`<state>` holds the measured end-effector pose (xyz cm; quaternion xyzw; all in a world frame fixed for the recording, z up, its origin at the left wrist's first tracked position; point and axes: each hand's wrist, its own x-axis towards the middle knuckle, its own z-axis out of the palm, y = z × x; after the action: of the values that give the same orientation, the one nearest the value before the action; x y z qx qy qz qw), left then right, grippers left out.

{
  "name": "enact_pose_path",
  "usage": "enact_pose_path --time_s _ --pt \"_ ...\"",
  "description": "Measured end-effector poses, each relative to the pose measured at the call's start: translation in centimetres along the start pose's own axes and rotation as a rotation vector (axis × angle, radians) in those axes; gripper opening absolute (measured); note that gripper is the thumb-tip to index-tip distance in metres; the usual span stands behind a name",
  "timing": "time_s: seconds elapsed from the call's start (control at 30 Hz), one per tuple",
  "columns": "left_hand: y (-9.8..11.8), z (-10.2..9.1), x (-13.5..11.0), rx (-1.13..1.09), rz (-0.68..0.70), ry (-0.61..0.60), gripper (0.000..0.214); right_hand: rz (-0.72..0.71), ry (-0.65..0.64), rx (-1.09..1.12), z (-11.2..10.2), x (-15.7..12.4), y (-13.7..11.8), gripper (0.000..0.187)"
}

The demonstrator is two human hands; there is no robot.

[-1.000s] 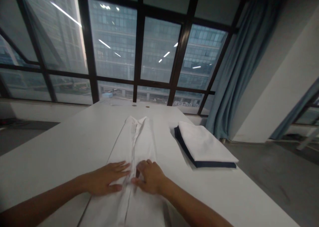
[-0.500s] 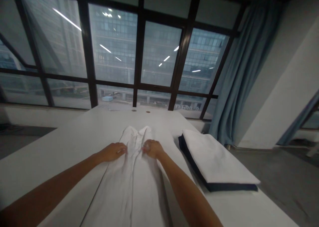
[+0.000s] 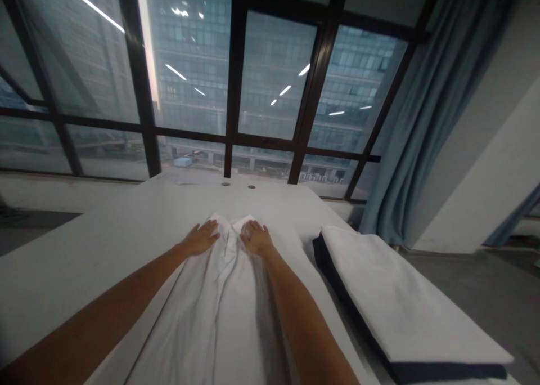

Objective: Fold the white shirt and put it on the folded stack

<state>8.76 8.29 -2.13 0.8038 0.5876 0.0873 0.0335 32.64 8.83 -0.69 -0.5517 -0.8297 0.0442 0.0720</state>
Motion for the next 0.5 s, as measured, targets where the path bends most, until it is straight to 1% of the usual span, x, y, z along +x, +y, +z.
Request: enact_pose_path --time_s 0.1,0.23,0.3,0.4,0.5 --pt "0.2 0.2 0.7 0.004 -0.002 0.037 0.063 0.019 -0.039 0.017 0.4 0.9 0.3 0.070" --pt "0.4 0.3 1.1 0.028 0.004 0.010 0.062 0.017 -0.073 0.025 0.5 1.4 0.5 0.073" --pt "0.3 0.3 1.3 0.055 -0.012 0.051 0.061 0.019 -0.044 0.004 0.4 1.5 0.6 0.075" --pt "-0.1 0.3 1.9 0.042 -0.048 0.119 0.062 0.031 0.048 0.001 0.3 2.2 1.1 0.075" --pt "-0.8 0.3 3.3 -0.059 -0.096 0.164 0.060 0.143 0.120 0.111 0.3 3.9 1.8 0.066"
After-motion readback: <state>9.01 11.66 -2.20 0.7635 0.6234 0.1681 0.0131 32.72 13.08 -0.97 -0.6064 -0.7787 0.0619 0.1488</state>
